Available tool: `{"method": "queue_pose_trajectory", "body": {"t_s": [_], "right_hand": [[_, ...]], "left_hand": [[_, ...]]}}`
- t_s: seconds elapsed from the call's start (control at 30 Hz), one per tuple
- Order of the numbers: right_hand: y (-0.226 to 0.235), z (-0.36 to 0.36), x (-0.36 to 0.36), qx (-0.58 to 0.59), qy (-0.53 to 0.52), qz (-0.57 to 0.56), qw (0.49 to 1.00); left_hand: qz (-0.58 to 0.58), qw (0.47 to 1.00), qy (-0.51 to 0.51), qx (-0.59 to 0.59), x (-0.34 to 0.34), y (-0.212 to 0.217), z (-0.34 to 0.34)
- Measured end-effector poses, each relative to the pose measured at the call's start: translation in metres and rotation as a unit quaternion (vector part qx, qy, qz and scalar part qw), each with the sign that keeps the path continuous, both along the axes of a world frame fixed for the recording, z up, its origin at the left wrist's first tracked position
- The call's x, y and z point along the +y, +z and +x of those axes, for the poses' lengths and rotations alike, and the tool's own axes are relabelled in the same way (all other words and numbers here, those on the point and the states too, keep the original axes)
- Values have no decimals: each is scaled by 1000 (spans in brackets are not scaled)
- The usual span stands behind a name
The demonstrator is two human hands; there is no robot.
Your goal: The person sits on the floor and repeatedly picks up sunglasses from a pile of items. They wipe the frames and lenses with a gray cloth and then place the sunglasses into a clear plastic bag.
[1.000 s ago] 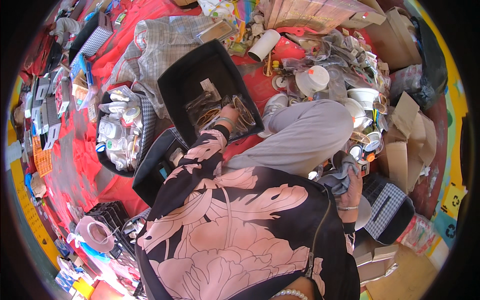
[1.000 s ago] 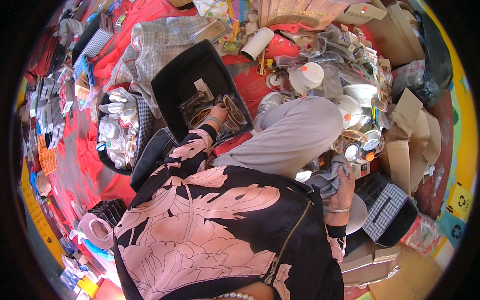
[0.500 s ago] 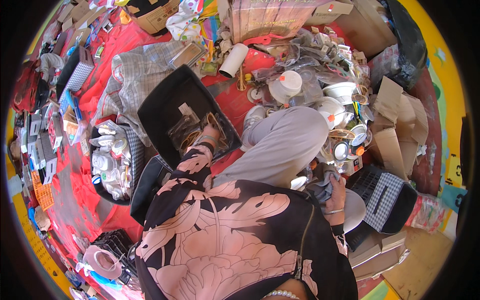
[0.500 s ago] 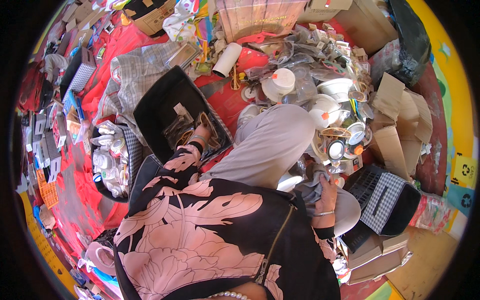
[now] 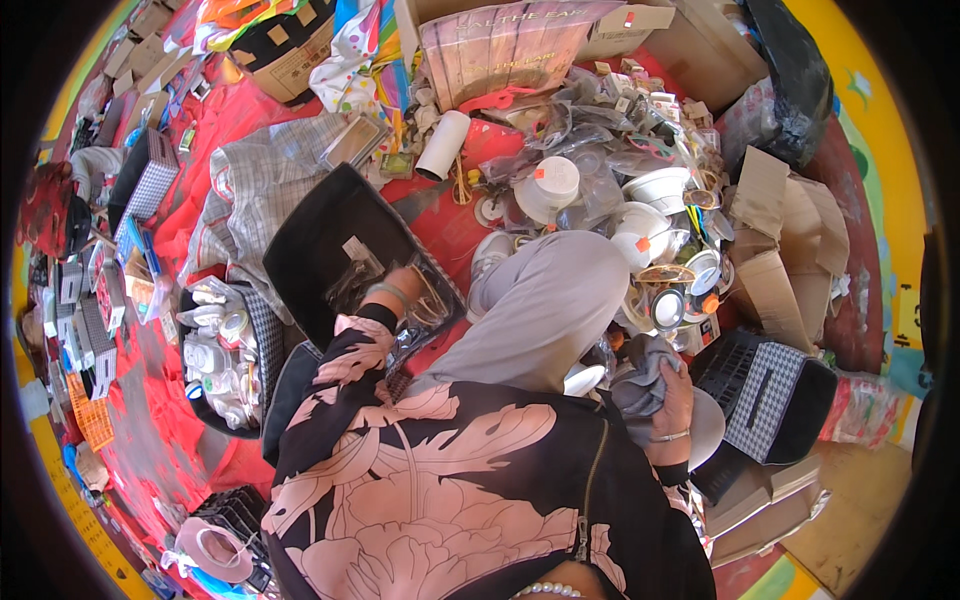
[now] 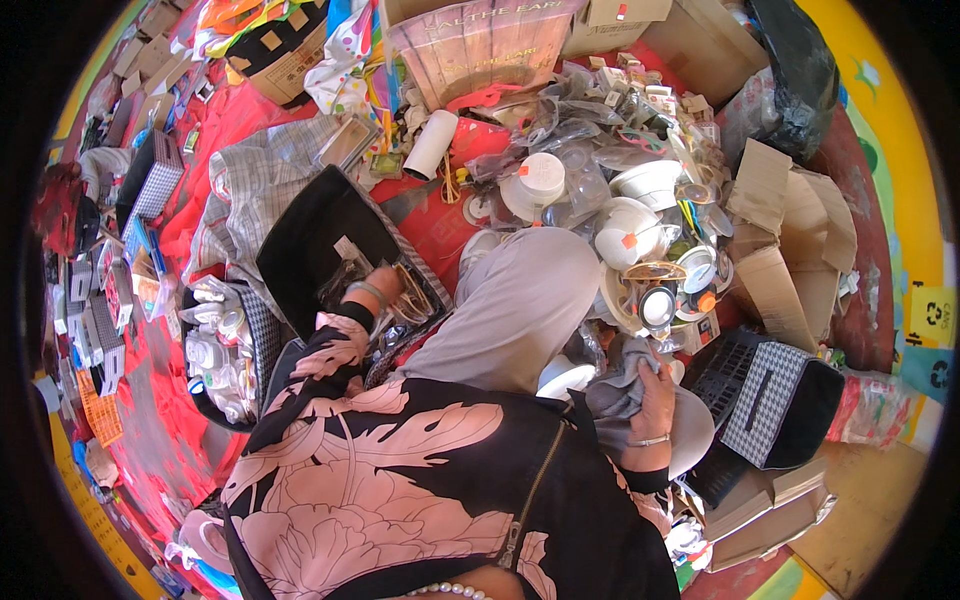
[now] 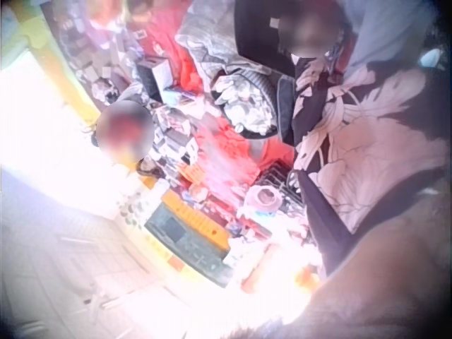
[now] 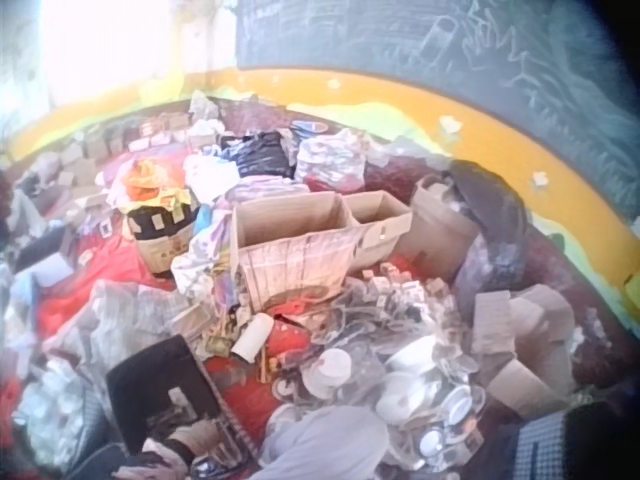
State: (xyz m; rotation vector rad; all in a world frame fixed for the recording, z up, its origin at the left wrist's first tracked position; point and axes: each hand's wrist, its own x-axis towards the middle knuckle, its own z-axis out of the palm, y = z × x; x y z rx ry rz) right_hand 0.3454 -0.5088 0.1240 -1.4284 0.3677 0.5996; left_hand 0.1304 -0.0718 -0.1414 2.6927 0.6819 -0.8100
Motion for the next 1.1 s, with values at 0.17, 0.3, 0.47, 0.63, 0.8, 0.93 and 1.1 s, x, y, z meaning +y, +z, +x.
{"method": "queue_pose_trajectory", "body": {"t_s": [0.17,0.3,0.47,0.63,0.8,0.93,1.1], "right_hand": [[-3,12,-6,2,-60,2,998],[-15,22,5,30,-32,-25,999],[-28,25,5,52,-3,-59,997],[-32,27,9,77,-13,-32,996],[-32,28,13,85,40,-28,995],[-26,24,15,84,17,-25,996],[-20,21,12,72,12,18,997]], "left_hand": [[-94,961,60,-253,40,126,109],[-140,906,159,-366,53,74,206],[-78,933,196,-290,52,5,284],[-41,963,191,-187,29,-20,304],[-23,944,206,-258,19,-32,301],[-96,916,301,-246,32,7,281],[-52,803,408,-432,67,40,237]]}}
